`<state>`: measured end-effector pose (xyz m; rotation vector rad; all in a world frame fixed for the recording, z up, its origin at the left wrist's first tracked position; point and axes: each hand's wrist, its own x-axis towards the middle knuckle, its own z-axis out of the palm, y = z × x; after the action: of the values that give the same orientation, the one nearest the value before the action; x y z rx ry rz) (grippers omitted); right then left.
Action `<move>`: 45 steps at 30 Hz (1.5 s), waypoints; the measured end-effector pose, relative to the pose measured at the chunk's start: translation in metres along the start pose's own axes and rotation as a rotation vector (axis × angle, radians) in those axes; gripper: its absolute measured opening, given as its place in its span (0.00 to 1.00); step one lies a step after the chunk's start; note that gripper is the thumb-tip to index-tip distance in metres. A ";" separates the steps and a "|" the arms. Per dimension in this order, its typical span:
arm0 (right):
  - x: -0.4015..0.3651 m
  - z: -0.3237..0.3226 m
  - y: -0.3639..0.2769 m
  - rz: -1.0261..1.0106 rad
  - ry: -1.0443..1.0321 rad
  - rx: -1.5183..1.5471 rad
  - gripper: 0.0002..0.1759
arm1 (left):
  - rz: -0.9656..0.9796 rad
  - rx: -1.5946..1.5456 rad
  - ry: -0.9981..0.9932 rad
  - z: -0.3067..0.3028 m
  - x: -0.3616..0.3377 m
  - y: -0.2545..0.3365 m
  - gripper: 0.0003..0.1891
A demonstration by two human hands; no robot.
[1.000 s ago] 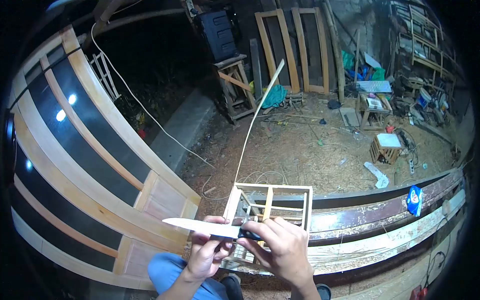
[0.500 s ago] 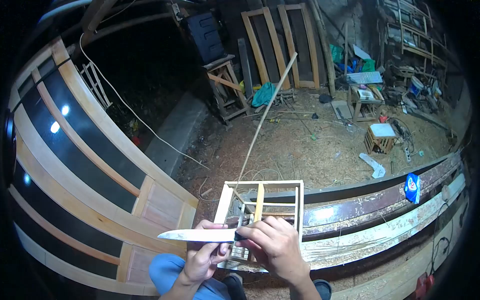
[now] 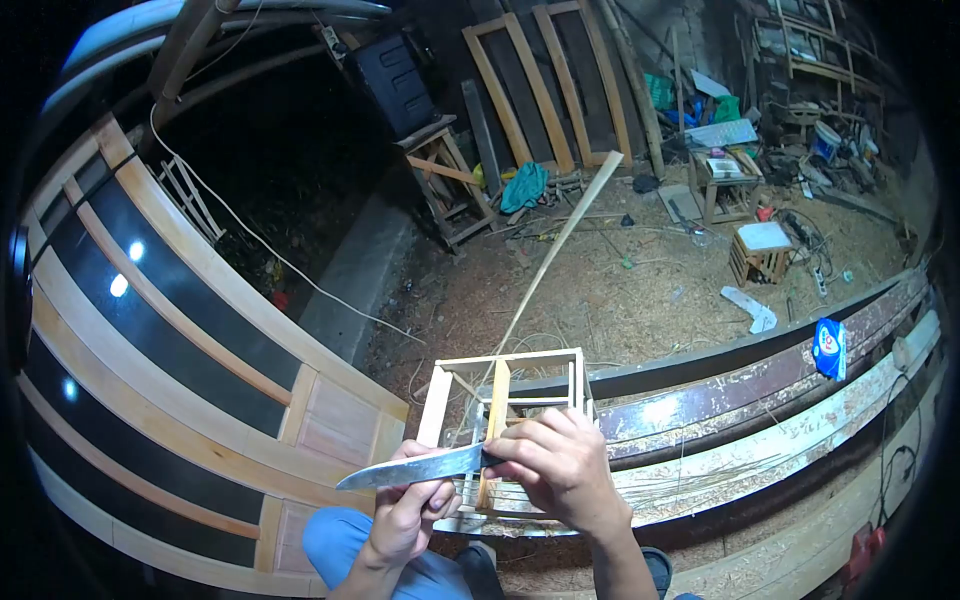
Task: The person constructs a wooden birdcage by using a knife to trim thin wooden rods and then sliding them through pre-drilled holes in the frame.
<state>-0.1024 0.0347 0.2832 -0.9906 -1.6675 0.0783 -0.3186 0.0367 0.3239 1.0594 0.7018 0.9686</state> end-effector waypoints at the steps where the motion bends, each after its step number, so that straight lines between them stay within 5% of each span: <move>1: 0.000 0.000 0.002 0.001 0.008 -0.011 0.17 | -0.002 -0.003 0.002 -0.001 0.001 0.000 0.08; 5: 0.000 -0.001 0.005 -0.026 0.063 -0.063 0.14 | 0.025 0.020 0.011 0.003 0.005 0.005 0.06; 9: -0.016 -0.017 0.039 0.191 0.476 -0.069 0.13 | 0.008 0.100 -0.014 -0.004 -0.002 0.002 0.07; 14: -0.007 -0.016 0.011 0.068 0.120 -0.002 0.15 | -0.012 0.109 0.052 -0.007 0.002 -0.004 0.12; 21: -0.001 0.004 -0.008 0.038 0.027 0.064 0.18 | 0.095 0.031 -0.017 -0.010 0.004 -0.015 0.08; 31: -0.010 0.003 0.006 0.020 0.006 0.130 0.17 | -0.035 0.038 -0.072 -0.012 0.003 -0.015 0.08; 45: -0.019 -0.014 0.026 0.006 0.097 0.001 0.17 | 0.020 0.284 -0.079 -0.003 0.006 -0.013 0.04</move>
<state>-0.0764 0.0336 0.2600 -0.9840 -1.5754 0.0341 -0.3153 0.0409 0.3106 1.3477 0.7795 0.8544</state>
